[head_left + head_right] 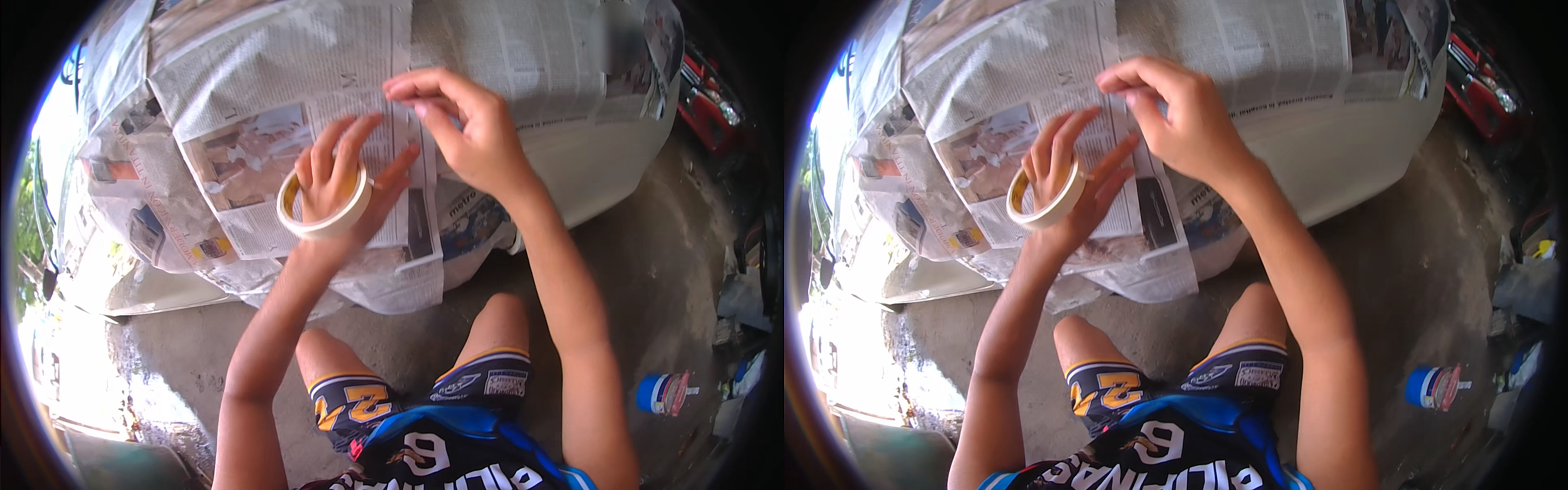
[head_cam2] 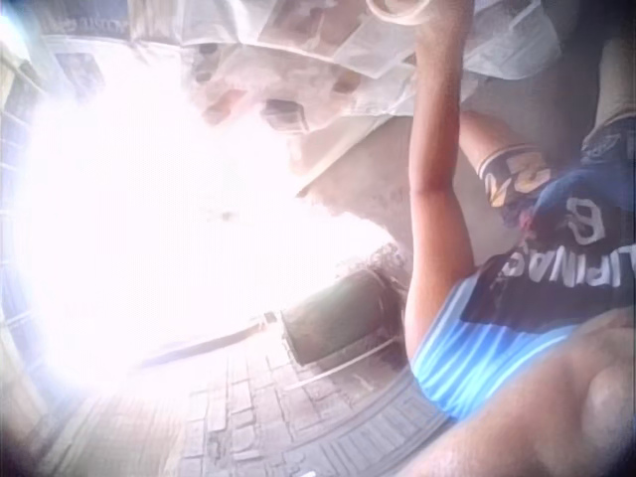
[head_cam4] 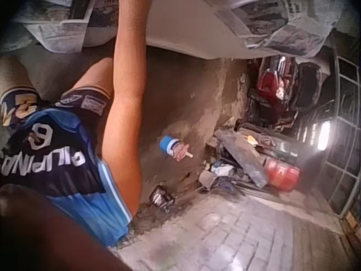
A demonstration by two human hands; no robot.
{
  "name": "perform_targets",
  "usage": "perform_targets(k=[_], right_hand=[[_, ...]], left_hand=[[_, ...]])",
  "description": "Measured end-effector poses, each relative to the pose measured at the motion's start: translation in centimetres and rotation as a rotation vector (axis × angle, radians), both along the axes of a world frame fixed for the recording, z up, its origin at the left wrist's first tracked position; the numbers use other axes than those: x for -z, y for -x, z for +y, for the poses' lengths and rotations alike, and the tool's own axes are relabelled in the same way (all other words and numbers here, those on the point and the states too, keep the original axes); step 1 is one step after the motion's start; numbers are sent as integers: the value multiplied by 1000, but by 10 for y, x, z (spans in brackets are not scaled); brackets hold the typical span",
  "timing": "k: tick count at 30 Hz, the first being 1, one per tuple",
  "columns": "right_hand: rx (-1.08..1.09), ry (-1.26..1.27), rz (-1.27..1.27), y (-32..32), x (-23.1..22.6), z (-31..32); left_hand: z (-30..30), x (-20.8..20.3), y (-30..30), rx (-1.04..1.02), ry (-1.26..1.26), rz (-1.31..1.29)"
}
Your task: The person tapes sheets of newspaper onto the rear bumper and trunk area of a white car using masking tape. They repeatedly tear tape, place newspaper sheets, and smooth them down to cover the surface.
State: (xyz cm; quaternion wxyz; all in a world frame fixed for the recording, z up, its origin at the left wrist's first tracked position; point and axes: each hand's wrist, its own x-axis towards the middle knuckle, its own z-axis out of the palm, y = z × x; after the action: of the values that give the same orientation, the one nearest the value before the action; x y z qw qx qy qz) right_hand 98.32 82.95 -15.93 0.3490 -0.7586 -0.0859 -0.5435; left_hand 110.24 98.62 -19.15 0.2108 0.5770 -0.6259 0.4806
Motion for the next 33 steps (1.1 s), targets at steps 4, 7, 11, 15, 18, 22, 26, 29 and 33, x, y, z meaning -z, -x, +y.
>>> perform_targets(k=[4, 7, 11, 15, 18, 22, 26, 29, 33], right_hand=[[-169, 25, 57, 16, 5, 0], [-136, 160, 137, 23, 2, -7], [-208, 185, 185, 25, -2, -8], [-277, 119, 228, 26, -5, -8], [-344, 83, 279, 32, -7, -10], [-374, 96, 352, 38, -10, -13], [-363, 168, 385, 38, -15, -13], [-228, 269, 396, 38, -19, -11], [-85, 245, 401, 33, -23, -10]], left_hand=[[39, -11, 37, 336, -181, 683], [42, -20, 46, 564, -388, 1154], [38, -27, 53, 526, -537, 1013], [33, -25, 55, 540, -535, 1085], [28, -20, 54, 577, -475, 1143], [20, -15, 55, 634, -379, 1105], [16, -13, 57, 594, -415, 1160], [15, -10, 59, 652, -434, 1195], [24, 4, 72, 758, -173, 1133]])
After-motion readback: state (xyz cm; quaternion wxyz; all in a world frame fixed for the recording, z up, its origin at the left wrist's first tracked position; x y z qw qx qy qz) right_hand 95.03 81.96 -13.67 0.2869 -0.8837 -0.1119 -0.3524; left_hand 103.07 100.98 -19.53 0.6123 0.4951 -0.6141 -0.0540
